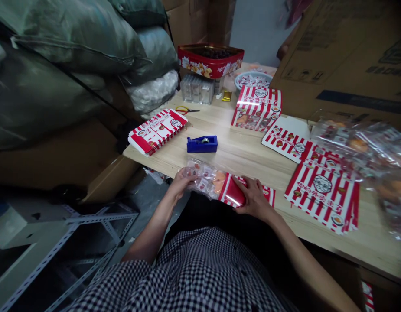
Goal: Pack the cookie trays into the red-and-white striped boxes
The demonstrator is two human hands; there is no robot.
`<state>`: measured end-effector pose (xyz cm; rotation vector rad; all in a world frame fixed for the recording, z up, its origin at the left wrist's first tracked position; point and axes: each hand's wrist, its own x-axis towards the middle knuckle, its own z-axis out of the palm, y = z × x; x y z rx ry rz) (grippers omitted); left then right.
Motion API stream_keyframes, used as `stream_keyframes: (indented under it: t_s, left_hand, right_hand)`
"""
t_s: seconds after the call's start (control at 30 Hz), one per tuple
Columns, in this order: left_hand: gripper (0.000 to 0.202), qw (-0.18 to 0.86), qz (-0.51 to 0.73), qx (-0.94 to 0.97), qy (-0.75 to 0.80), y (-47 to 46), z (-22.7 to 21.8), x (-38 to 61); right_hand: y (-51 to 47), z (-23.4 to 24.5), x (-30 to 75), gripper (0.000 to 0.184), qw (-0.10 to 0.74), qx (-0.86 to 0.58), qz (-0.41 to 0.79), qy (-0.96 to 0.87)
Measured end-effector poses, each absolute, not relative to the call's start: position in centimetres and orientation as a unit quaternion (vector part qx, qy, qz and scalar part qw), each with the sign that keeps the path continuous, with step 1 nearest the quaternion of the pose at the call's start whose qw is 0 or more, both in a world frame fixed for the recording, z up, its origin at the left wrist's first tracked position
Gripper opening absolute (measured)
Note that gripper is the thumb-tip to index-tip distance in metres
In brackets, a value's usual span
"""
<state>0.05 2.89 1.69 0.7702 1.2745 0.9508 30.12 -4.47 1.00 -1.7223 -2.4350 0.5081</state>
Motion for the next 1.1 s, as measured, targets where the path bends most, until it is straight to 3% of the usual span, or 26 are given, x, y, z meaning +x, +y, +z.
stream_keyframes:
  t_s: [0.47,0.8,1.1]
  left_hand:
    - [0.054,0.592,0.451,0.353,0.566,2.8,1.6,0.4]
    - [0.036,0.436,0.494,0.447,0.605,0.1,2.4,0.0]
    - [0.05,0.558,0.443,0.447,0.541,-0.3,2.4,-1.3]
  right_hand:
    - [-4.4,1.4,29.6,0.112,0.063,-0.58,0.171,-0.794]
    - [-4.5,1.0,29.5,0.106,0.075,-0.595,0.162,-0.784]
    - [-4.6,1.0,29.5,0.106,0.077,-0.596,0.156,-0.784]
